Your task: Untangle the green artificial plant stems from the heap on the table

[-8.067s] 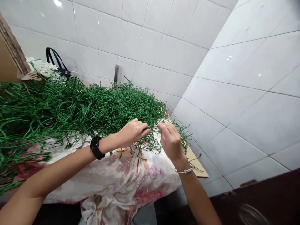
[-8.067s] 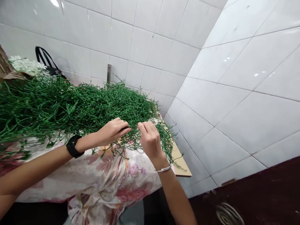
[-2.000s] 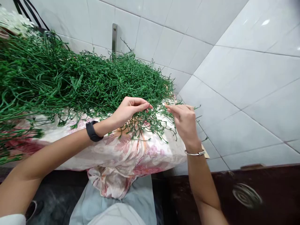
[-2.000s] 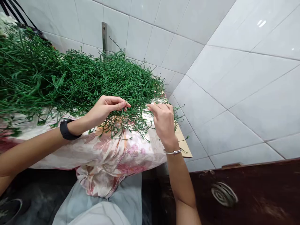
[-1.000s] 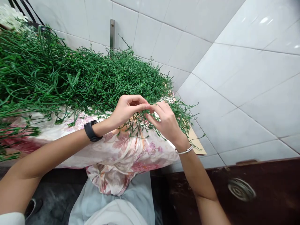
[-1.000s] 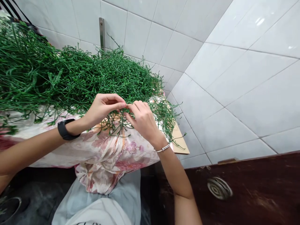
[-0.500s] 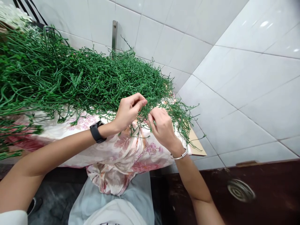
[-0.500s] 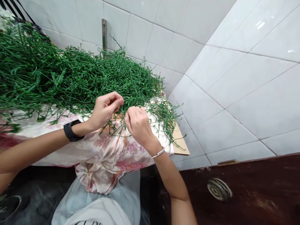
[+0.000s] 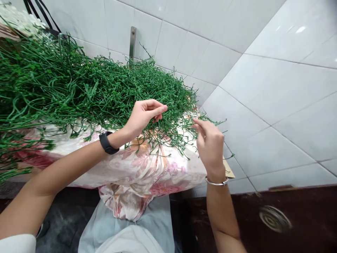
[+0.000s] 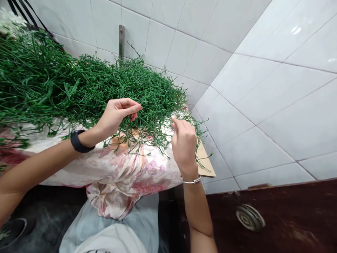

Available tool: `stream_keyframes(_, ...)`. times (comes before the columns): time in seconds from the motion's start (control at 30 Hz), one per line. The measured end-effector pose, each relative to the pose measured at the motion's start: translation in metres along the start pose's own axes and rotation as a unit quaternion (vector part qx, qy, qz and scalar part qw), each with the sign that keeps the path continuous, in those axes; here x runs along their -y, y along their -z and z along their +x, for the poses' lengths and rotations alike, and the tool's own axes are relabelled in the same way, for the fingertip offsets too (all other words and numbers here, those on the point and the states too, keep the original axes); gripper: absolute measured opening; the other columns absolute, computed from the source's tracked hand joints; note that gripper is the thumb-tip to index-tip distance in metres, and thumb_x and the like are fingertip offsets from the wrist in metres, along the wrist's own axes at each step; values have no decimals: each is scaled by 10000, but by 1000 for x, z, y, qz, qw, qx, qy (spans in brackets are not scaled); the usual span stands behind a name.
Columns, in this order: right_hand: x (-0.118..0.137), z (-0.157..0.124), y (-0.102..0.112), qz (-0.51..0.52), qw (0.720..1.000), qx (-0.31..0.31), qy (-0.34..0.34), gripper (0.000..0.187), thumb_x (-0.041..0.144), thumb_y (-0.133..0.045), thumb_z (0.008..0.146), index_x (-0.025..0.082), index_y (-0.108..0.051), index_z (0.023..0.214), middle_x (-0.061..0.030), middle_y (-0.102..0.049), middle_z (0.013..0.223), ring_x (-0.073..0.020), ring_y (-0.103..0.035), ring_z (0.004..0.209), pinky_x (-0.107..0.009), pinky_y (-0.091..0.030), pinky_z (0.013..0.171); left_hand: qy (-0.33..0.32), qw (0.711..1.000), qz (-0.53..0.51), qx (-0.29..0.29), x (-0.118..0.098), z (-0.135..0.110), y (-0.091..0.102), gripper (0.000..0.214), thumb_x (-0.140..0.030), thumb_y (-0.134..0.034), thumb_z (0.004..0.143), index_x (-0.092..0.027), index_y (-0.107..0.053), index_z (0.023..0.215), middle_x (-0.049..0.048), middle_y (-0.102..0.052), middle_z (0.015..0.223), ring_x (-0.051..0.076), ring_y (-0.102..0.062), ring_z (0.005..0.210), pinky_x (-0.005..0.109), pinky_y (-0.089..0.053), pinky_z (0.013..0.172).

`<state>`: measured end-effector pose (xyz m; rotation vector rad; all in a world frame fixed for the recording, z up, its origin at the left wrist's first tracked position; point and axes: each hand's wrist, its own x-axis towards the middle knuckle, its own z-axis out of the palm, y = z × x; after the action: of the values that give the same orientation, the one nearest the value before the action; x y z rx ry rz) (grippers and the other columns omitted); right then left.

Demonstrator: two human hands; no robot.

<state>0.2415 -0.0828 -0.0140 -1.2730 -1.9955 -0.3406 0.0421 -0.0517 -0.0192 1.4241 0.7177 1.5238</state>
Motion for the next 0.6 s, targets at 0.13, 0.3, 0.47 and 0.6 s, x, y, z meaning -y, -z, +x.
stream_keyframes(0.13, 26, 5, -12, 114, 990, 54, 58, 281, 348, -500, 817, 179, -544, 1038, -50, -628, 926, -161, -555, 870, -316, -394, 792, 3, 1000, 0, 29, -1, -2, -1, 189, -322, -640, 685, -135, -615, 682, -16, -533, 526, 54, -463, 485, 198, -357, 469)
stream_keyframes(0.3, 39, 5, -35, 113, 987, 46, 104, 190, 262, -418, 867, 177, -535, 743, -9, -604, 693, -111, -524, 657, -273, -357, 677, 10, 1000, 5, 14, 1, -6, -6, 167, -289, -638, 684, -136, -584, 642, -26, -507, 529, 49, -438, 483, 193, -318, 450)
stream_keyframes(0.47, 37, -10, -39, 65, 990, -23, 120, 186, 181, -432, 848, 175, -520, 685, -6, -561, 599, -113, -480, 590, -284, -336, 645, -10, 999, 17, -49, 1, -4, -6, 159, -223, -604, 714, -143, -542, 591, -32, -472, 529, 44, -407, 489, 197, -321, 473)
stream_keyframes(0.6, 34, -22, -32, 27, 993, -39, 112, 182, 157, -424, 844, 178, -554, 719, -10, -554, 586, -125, -465, 583, -289, -328, 623, -71, 987, 6, -145, -3, 5, 3, 135, -245, -585, 736, -165, -551, 633, -25, -503, 568, 49, -412, 500, 198, -297, 457)
